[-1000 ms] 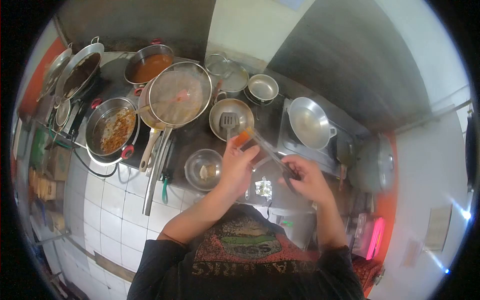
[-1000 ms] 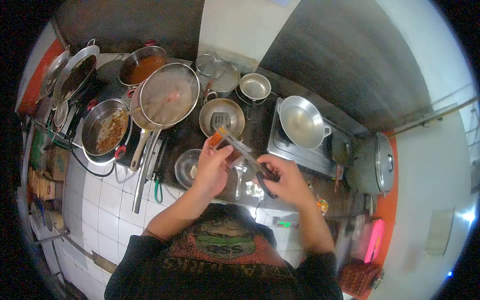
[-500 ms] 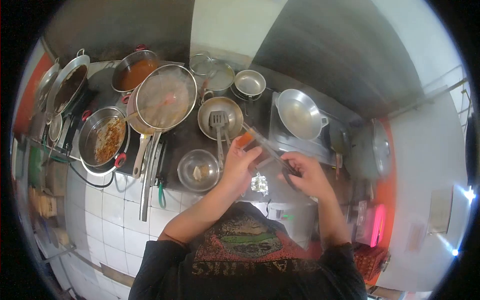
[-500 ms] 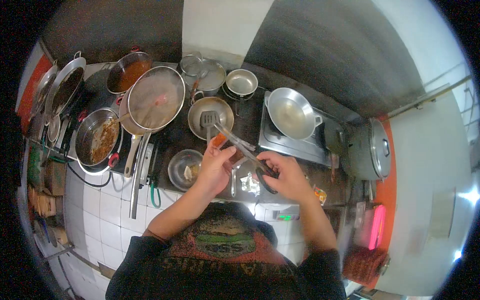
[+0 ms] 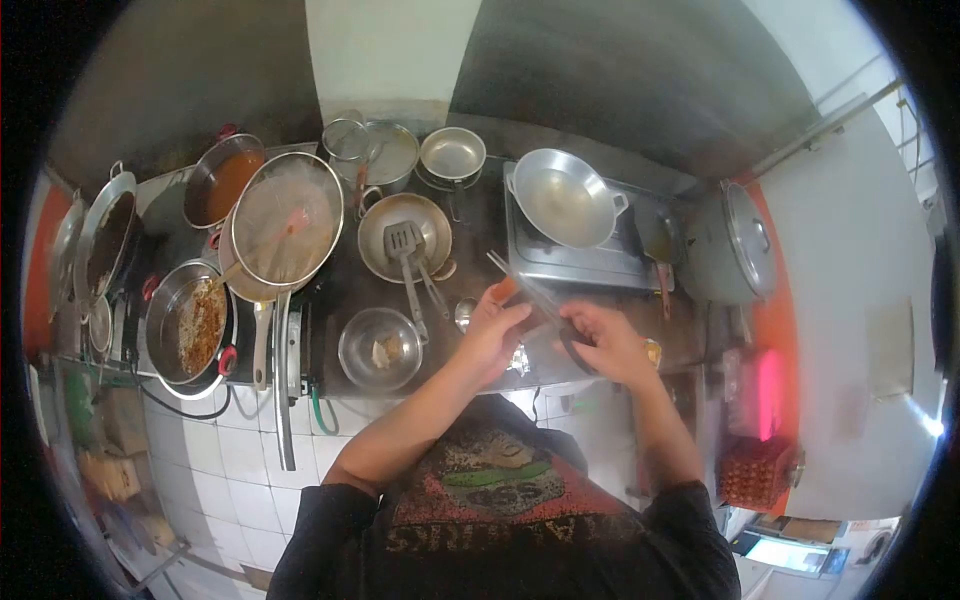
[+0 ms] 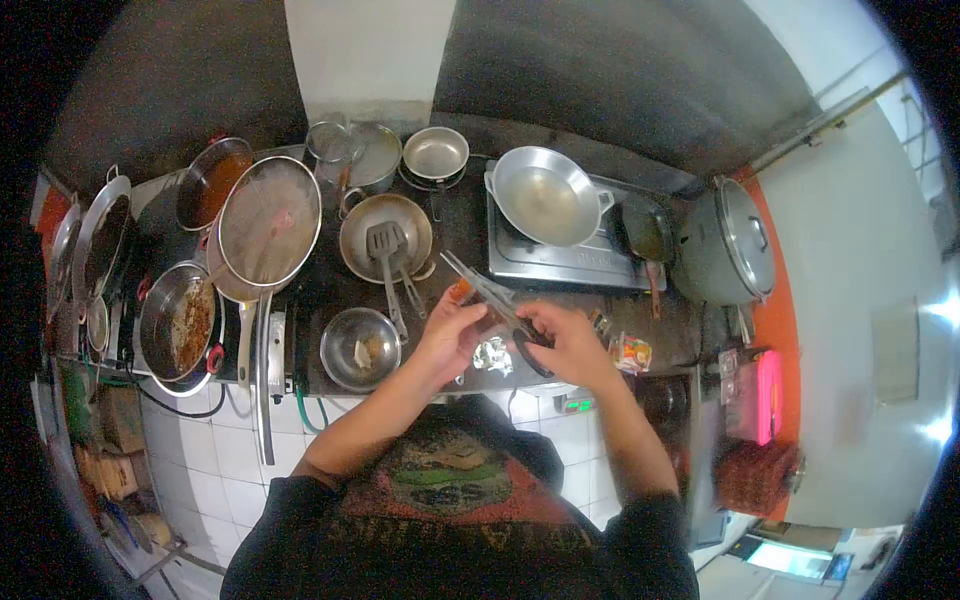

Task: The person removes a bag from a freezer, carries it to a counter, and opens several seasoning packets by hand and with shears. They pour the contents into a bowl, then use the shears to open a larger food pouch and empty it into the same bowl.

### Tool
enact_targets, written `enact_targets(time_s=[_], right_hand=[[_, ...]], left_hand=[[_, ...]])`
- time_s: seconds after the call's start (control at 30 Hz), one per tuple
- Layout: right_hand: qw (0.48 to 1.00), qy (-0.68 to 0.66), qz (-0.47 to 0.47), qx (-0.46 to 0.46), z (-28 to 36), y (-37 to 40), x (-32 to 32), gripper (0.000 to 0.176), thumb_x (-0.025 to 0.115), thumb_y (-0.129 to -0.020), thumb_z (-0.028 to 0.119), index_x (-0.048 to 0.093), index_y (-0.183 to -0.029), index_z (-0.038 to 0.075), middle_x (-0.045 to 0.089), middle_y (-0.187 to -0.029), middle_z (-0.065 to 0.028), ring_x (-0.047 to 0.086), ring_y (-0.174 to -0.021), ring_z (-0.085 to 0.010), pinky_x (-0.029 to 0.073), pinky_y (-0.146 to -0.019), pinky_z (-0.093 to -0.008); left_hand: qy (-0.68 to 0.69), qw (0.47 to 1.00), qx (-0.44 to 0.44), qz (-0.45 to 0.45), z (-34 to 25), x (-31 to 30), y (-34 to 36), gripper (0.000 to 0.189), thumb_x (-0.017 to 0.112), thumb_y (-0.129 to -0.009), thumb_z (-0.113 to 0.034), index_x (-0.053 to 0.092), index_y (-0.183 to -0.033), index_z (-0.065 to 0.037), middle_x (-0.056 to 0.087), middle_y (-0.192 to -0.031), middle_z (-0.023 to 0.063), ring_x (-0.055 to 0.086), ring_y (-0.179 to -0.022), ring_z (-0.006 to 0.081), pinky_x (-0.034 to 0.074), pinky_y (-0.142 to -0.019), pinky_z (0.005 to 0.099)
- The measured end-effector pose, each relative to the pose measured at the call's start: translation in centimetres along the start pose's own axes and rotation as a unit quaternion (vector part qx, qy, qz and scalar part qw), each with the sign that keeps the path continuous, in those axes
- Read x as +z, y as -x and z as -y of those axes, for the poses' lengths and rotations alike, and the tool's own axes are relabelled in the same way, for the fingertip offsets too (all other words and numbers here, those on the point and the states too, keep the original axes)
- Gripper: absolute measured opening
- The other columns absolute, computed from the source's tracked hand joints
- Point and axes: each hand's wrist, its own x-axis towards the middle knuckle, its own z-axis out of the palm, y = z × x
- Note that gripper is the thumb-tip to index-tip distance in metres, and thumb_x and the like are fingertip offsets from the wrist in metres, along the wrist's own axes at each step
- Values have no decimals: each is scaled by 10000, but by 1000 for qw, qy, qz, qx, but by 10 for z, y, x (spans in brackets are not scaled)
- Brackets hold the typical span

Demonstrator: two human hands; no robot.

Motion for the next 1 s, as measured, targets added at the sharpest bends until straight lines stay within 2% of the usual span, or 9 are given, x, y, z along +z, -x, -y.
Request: enact_targets(time_s=[0.1, 0.27, 0.4, 0.47, 0.6, 0.73, 0.8, 0.9, 1.0], right_hand=[[998, -50, -8, 48, -13, 9, 2, 405, 772, -773, 130, 586, -1121, 41, 523, -651, 5, 485, -603, -61, 381, -522, -239], [991, -116, -25, 59, -69, 21, 16, 412, 770, -793, 135, 570, -1142, 46, 612, -764, -3, 533, -678, -53, 403, -553, -236], [982, -164, -21, 90, -79, 29, 24, 375, 754, -804, 109, 574, -1128, 47, 654, -808, -16, 549, -686, -49, 407, -550, -228], [981, -159, -12, 106, -97, 32, 30, 358, 746, -808, 97, 579, -1120, 49, 652, -791, -14, 544, -669, -45, 400, -539, -222], [980, -133, 21, 147, -86, 31, 30, 319, 737, -818, 100, 587, -1095, 52, 618, -727, 9, 517, -618, -41, 381, -514, -219], [974, -147, 32, 169, -99, 33, 30, 327, 735, -827, 122, 574, -1103, 55, 578, -728, 28, 496, -637, -42, 386, -536, -213], [963, -191, 28, 189, -120, 35, 34, 340, 738, -827, 136, 566, -1111, 59, 564, -735, 26, 491, -650, -47, 397, -555, -214], [967, -172, 16, 189, -178, 38, 51, 399, 752, -795, 147, 556, -1131, 60, 576, -773, 9, 517, -691, -67, 429, -593, -236], [948, -134, 61, 283, -281, 45, 88, 434, 752, -756, 177, 568, -1130, 55, 633, -850, -52, 593, -742, -135, 474, -652, -285]], left_hand=[[-1, 999, -34, 9, 15, -9, -10, 372, 572, -869, 20, 449, -1200, -99, 617, -1149, 107, 637, -1029, 247, 527, -925, 447], [-11, 995, -89, 37, 46, -32, -21, 402, 571, -860, 26, 445, -1221, -99, 617, -1146, 110, 636, -1030, 254, 529, -929, 449], [-2, 993, -118, -5, 67, -55, -23, 418, 570, -853, 35, 440, -1230, -89, 621, -1122, 116, 651, -987, 260, 541, -913, 448], [5, 992, -128, 0, 71, -67, -23, 423, 570, -850, 40, 438, -1232, -83, 623, -1113, 117, 659, -963, 265, 545, -908, 447], [1, 991, -137, 0, 65, -70, -16, 439, 580, -839, 48, 436, -1235, -76, 621, -1116, 124, 659, -961, 274, 541, -914, 454], [0, 990, -137, -18, 72, -96, -14, 447, 584, -834, 52, 440, -1233, -88, 596, -1136, 120, 639, -1007, 277, 522, -915, 464], [2, 992, -124, -16, 71, -107, -12, 432, 589, -831, 53, 459, -1213, -100, 601, -1114, 109, 638, -1009, 279, 519, -918, 474], [5, 994, -108, -19, 61, -118, -3, 396, 609, -822, 50, 498, -1164, -117, 634, -1035, 88, 654, -970, 277, 522, -930, 491], [12, 993, -105, -48, 49, -132, 6, 377, 626, -817, 38, 513, -1132, -133, 632, -1001, 59, 646, -971, 258, 509, -949, 501]])
